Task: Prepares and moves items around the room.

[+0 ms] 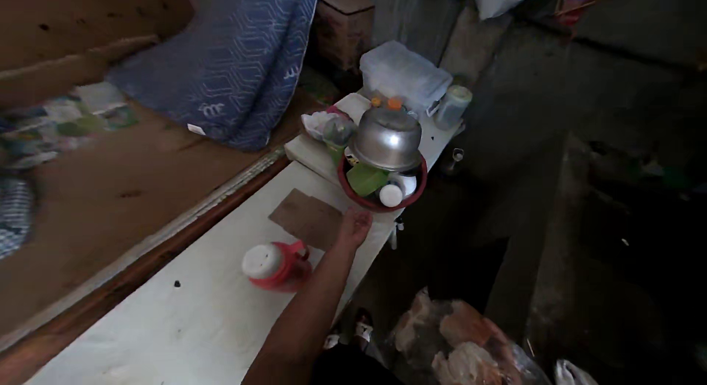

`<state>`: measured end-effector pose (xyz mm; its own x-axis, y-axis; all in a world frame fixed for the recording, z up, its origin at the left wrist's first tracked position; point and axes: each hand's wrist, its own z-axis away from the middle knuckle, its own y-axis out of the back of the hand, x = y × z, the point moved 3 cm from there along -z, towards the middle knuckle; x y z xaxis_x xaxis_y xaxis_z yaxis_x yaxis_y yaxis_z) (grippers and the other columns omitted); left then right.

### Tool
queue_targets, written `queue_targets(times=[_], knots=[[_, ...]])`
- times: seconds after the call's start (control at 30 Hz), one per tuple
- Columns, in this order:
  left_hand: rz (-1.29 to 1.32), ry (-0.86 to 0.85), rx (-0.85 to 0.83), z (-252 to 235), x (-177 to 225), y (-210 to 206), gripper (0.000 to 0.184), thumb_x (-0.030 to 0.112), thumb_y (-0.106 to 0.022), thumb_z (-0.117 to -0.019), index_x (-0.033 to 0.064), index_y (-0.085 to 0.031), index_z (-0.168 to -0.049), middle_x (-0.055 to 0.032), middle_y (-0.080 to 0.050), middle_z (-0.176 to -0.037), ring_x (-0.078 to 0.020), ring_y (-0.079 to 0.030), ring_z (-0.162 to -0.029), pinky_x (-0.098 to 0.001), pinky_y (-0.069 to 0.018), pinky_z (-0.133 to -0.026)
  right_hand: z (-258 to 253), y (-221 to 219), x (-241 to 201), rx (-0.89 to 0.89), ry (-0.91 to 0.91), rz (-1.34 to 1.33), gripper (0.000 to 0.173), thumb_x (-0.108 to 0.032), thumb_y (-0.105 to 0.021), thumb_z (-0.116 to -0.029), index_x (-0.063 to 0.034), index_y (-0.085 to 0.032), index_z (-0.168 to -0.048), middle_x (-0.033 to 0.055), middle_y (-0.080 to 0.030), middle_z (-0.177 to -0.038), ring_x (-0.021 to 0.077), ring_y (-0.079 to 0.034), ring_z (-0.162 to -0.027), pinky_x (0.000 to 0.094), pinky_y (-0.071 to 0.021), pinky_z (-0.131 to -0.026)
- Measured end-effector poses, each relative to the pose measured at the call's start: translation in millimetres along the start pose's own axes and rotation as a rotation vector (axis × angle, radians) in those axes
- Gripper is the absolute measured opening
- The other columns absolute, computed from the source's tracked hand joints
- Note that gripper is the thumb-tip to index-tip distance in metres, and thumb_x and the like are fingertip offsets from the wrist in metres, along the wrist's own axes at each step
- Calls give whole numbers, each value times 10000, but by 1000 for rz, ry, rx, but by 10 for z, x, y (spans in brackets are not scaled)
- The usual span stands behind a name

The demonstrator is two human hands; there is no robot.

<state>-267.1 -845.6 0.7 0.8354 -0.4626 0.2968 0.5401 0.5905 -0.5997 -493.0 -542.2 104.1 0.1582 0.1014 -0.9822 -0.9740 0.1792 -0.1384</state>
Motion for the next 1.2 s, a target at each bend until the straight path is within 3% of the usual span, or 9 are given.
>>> queue_targets(times=[0.17,0.37,0.5,0.63,0.73,0.87,1.03,1.1,1.2], knots=[[98,69,78,-597,35,-351,359,453,-494,-1048,109,-473,-1147,-52,-554,-840,-85,-568,-586,-187,-498,-501,-462,-270,-468,136,-156,-46,1096,-428,-889,-691,128,-283,-1416,60,-583,-1299,11,-584,-1173,217,-484,-1022],[223,131,137,-810,62,-585,597,627,-468,-1003,145,-429,-1353,-95,-581,-1063,-108,-624,-742,-177,-508,-548,-858,-435,-451,125,-208,-30,1186,-570,-860,-691,182,-266,-1390,135,-601,-1282,81,-610,-1168,255,-511,-1006],[84,142,230,-891,72,-626,718,657,-493,-982,129,-380,-1455,-108,-552,-1211,-136,-594,-918,-215,-497,-724,-986,-673,-783,180,-172,-6,1098,-561,-853,-692,199,-338,-1293,68,-636,-1201,-17,-621,-1090,186,-516,-944],[-66,143,291,-974,68,-557,492,547,-522,-1017,116,-483,-1253,-47,-554,-964,-75,-532,-683,-180,-430,-560,-1061,-752,-836,121,-372,75,1119,-439,-786,-766,262,-186,-1399,239,-517,-1342,41,-543,-1203,180,-433,-1039],[-79,147,292,-988,73,-535,462,524,-528,-1016,119,-495,-1236,-40,-552,-954,-65,-526,-682,-178,-428,-563,-1089,-793,-881,159,-293,49,1118,-469,-850,-661,273,-306,-1296,185,-611,-1220,14,-605,-1094,173,-488,-949],[-107,121,267,-955,118,-548,553,562,-487,-1021,113,-456,-1343,-81,-558,-1057,-100,-544,-738,-200,-445,-598,-987,-590,-518,67,-228,42,1233,-580,-820,-717,237,-199,-1402,163,-541,-1346,17,-548,-1215,201,-444,-1050],[-295,5,244,-888,137,-466,535,505,-518,-1033,68,-491,-1340,-99,-603,-1009,-101,-538,-674,-216,-444,-570,-927,-463,-299,8,-102,-40,1044,-509,-838,-756,85,-298,-1424,4,-591,-1347,7,-572,-1223,247,-485,-1055],[-320,-72,254,-895,127,-358,437,445,-548,-1034,57,-545,-1234,-72,-610,-878,-79,-533,-589,-197,-440,-507,-898,-445,-280,-1,-117,-33,1077,-549,-821,-766,96,-276,-1435,22,-577,-1350,12,-567,-1224,252,-483,-1056],[-270,-111,254,-854,128,-186,329,387,-540,-1050,59,-555,-1079,-40,-584,-763,-53,-502,-516,-174,-422,-453,-807,-271,5,-88,-19,-17,847,-508,-796,-827,-160,-411,-1497,-76,-592,-1406,59,-563,-1278,316,-478,-1094]])
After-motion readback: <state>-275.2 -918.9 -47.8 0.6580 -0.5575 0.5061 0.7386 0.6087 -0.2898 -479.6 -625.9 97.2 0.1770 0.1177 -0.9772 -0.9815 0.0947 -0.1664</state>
